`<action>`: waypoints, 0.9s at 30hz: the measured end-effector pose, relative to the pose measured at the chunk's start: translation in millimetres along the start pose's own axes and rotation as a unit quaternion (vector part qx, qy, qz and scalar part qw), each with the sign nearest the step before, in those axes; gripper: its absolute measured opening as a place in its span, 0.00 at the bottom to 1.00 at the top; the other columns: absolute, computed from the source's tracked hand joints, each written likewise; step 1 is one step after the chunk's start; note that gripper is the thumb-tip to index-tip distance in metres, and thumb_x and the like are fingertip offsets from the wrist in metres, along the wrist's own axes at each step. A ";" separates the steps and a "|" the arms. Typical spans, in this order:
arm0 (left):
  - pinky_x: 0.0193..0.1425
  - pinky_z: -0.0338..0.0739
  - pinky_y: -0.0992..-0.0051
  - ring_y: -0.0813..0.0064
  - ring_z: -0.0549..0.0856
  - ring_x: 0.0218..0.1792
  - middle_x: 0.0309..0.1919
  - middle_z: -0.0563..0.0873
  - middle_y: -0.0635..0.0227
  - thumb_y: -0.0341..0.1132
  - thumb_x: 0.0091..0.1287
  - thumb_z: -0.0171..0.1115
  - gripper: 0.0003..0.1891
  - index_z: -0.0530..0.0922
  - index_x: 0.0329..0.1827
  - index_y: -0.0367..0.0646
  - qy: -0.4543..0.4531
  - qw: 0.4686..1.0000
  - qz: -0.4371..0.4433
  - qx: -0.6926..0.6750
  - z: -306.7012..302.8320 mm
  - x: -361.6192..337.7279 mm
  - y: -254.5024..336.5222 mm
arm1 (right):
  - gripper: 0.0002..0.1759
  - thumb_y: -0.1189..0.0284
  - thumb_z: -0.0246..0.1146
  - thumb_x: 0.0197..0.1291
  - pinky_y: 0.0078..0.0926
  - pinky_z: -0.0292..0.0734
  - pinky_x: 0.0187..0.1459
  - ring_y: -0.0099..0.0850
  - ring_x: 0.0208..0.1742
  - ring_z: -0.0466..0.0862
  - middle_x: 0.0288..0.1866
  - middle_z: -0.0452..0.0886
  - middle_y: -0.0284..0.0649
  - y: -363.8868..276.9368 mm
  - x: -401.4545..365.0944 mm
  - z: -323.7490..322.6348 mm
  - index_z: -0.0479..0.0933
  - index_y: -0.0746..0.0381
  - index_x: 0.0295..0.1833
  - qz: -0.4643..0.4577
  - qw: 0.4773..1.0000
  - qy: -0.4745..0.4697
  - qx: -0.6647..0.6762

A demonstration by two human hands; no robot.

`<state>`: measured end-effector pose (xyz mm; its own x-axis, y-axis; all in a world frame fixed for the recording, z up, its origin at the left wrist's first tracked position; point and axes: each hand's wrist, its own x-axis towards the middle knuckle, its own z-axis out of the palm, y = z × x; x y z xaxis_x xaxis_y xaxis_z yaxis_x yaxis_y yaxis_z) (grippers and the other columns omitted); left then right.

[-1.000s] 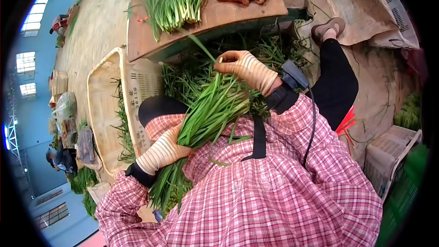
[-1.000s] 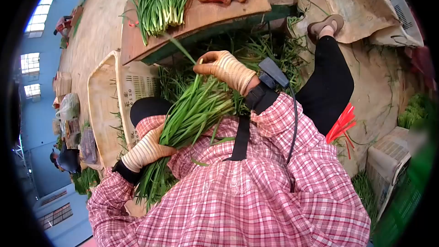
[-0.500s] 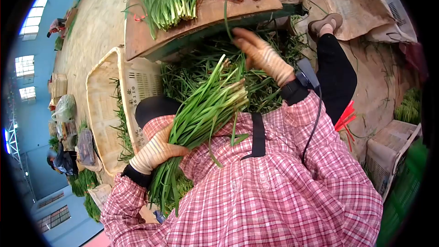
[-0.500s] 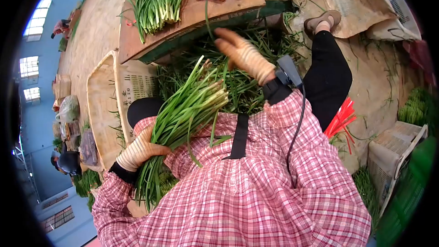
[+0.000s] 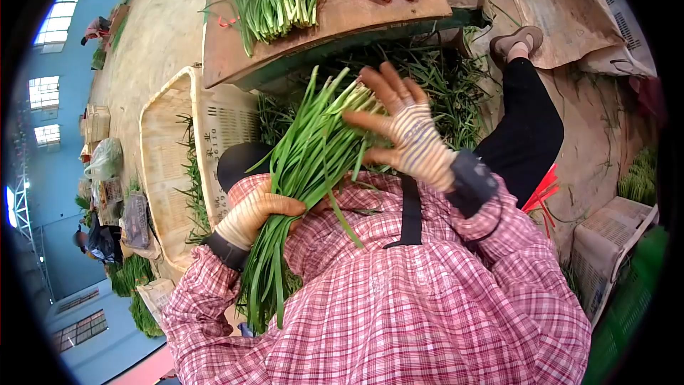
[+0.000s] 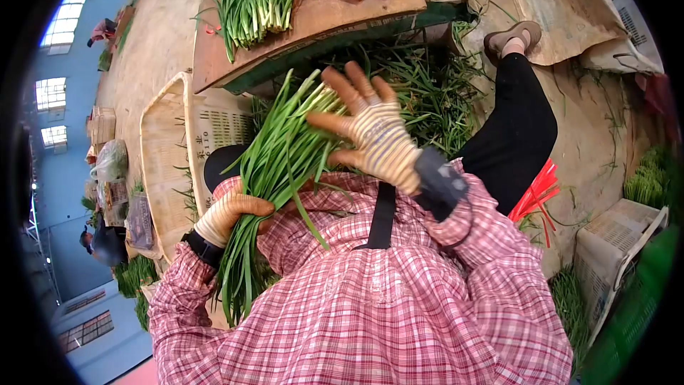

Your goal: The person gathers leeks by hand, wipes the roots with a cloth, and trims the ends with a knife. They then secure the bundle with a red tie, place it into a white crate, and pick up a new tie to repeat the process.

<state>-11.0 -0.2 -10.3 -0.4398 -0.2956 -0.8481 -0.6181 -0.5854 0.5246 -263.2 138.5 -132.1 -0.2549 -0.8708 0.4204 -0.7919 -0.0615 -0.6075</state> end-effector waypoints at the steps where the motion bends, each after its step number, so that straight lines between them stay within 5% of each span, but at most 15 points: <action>1: 0.40 0.83 0.77 0.75 0.87 0.35 0.43 0.88 0.64 0.20 0.61 0.67 0.31 0.73 0.69 0.41 0.007 1.000 0.009 0.023 -2.9 2.3 -2.0 | 0.25 0.62 0.76 0.49 0.53 0.52 0.79 0.47 0.82 0.62 0.78 0.69 0.46 4.5 -1.7 10.6 0.85 0.44 0.56 -0.029 0.999 0.010 0.035; 2: 0.44 0.84 0.77 0.75 0.88 0.38 0.44 0.88 0.63 0.20 0.61 0.68 0.30 0.73 0.69 0.40 0.014 0.999 0.018 0.046 -8.3 6.4 -6.5 | 0.09 0.67 0.73 0.57 0.56 0.63 0.73 0.39 0.75 0.72 0.67 0.80 0.44 12.4 4.9 14.6 0.87 0.50 0.45 -0.009 0.995 0.052 0.080; 5: 0.59 0.83 0.75 0.72 0.89 0.48 0.50 0.89 0.62 0.21 0.60 0.70 0.29 0.75 0.67 0.36 0.005 0.995 0.035 0.090 -11.3 0.7 -5.3 | 0.10 0.81 0.69 0.59 0.34 0.86 0.54 0.37 0.58 0.84 0.54 0.86 0.48 61.9 14.7 13.4 0.86 0.60 0.46 0.173 0.779 0.259 0.545; 6: 0.59 0.83 0.74 0.71 0.89 0.49 0.51 0.89 0.62 0.21 0.60 0.70 0.30 0.75 0.67 0.36 0.003 0.988 0.052 0.146 -20.9 4.2 -9.3 | 0.12 0.75 0.71 0.59 0.35 0.85 0.56 0.37 0.57 0.84 0.55 0.85 0.49 48.6 15.5 -3.0 0.86 0.60 0.50 0.218 0.794 0.251 0.509; 9: 0.60 0.81 0.74 0.73 0.87 0.51 0.53 0.88 0.64 0.22 0.59 0.72 0.31 0.74 0.68 0.36 -0.006 0.988 0.066 0.136 -7.8 1.7 0.2 | 0.15 0.72 0.73 0.58 0.37 0.85 0.56 0.38 0.55 0.84 0.57 0.83 0.48 7.5 37.0 -20.8 0.86 0.59 0.51 0.024 0.975 0.061 0.214; 10: 0.61 0.80 0.74 0.74 0.86 0.52 0.53 0.88 0.64 0.23 0.59 0.73 0.32 0.74 0.69 0.36 -0.011 0.992 0.062 0.105 3.1 0.4 7.9 | 0.16 0.70 0.74 0.56 0.37 0.83 0.56 0.40 0.54 0.84 0.58 0.81 0.48 -10.0 44.1 -17.5 0.87 0.55 0.51 0.029 0.982 -0.023 0.185; 11: 0.61 0.79 0.75 0.75 0.85 0.52 0.54 0.87 0.65 0.23 0.58 0.73 0.33 0.73 0.70 0.36 -0.018 0.990 0.068 0.122 7.4 2.3 10.0 | 0.16 0.70 0.75 0.54 0.36 0.82 0.55 0.40 0.55 0.84 0.58 0.80 0.49 -2.0 49.2 -7.8 0.87 0.55 0.50 -0.147 0.986 -0.034 0.078; 13: 0.62 0.77 0.75 0.78 0.83 0.54 0.55 0.86 0.67 0.24 0.58 0.74 0.35 0.72 0.71 0.35 -0.033 0.984 0.081 0.155 12.7 5.1 13.6 | 0.13 0.72 0.73 0.56 0.32 0.84 0.52 0.38 0.53 0.86 0.52 0.84 0.49 0.1 45.5 4.3 0.86 0.57 0.48 -0.158 0.974 -0.032 0.156; 16: 0.63 0.76 0.76 0.79 0.81 0.55 0.56 0.85 0.68 0.23 0.54 0.76 0.39 0.71 0.72 0.36 -0.031 0.982 0.079 0.167 11.5 6.0 16.1 | 0.10 0.74 0.69 0.61 0.30 0.85 0.46 0.35 0.46 0.88 0.44 0.88 0.45 -1.4 39.0 1.2 0.84 0.62 0.47 0.116 0.915 -0.094 0.375; 19: 0.64 0.76 0.75 0.77 0.82 0.55 0.56 0.86 0.67 0.22 0.51 0.78 0.39 0.74 0.70 0.35 -0.007 0.984 0.081 0.156 8.5 1.6 13.1 | 0.10 0.75 0.64 0.66 0.27 0.85 0.39 0.27 0.36 0.88 0.36 0.89 0.41 25.3 41.5 -11.0 0.82 0.68 0.50 0.283 0.803 0.053 0.522; 21: 0.64 0.76 0.75 0.75 0.83 0.55 0.56 0.86 0.66 0.22 0.51 0.78 0.37 0.75 0.68 0.34 -0.022 0.984 0.086 0.156 -1.9 2.2 6.9 | 0.13 0.72 0.66 0.64 0.31 0.85 0.41 0.31 0.36 0.88 0.33 0.89 0.45 79.4 33.8 -19.0 0.82 0.68 0.50 0.348 0.806 0.124 0.463; 22: 0.64 0.77 0.73 0.72 0.86 0.51 0.53 0.88 0.65 0.22 0.53 0.74 0.33 0.77 0.66 0.34 0.015 0.985 0.006 0.169 -21.4 0.9 -0.3 | 0.15 0.70 0.68 0.63 0.35 0.85 0.45 0.36 0.41 0.88 0.38 0.88 0.48 116.1 27.5 -28.6 0.82 0.66 0.52 0.350 0.881 0.078 0.308; 23: 0.55 0.82 0.73 0.71 0.88 0.43 0.45 0.89 0.63 0.22 0.55 0.71 0.28 0.78 0.62 0.34 0.032 0.989 0.072 0.126 -20.0 3.0 -8.5 | 0.18 0.68 0.70 0.61 0.39 0.85 0.48 0.40 0.45 0.89 0.43 0.88 0.51 141.0 19.4 -34.9 0.81 0.65 0.54 0.339 0.929 0.029 0.144; 25: 0.42 0.82 0.74 0.74 0.87 0.33 0.39 0.88 0.63 0.23 0.56 0.70 0.24 0.79 0.59 0.34 0.041 0.993 0.069 0.087 -11.3 1.0 -1.0 | 0.25 0.64 0.73 0.58 0.45 0.81 0.56 0.47 0.56 0.84 0.56 0.84 0.55 138.5 -3.2 -28.4 0.80 0.63 0.59 0.260 0.896 0.065 -0.355; 27: 0.55 0.81 0.75 0.75 0.87 0.43 0.44 0.90 0.63 0.26 0.56 0.73 0.28 0.76 0.61 0.31 0.036 0.997 0.047 0.058 -24.0 14.9 -6.5 | 0.24 0.65 0.72 0.58 0.42 0.81 0.56 0.44 0.58 0.84 0.57 0.83 0.53 90.2 2.2 -36.2 0.79 0.62 0.58 0.203 0.974 0.088 -0.056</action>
<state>2.1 -18.9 -28.1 -0.4547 -0.4007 -0.7954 -0.6492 -0.4624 0.6040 -355.4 148.7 -161.5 -0.6427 -0.7145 0.2764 -0.6596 0.3326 -0.6740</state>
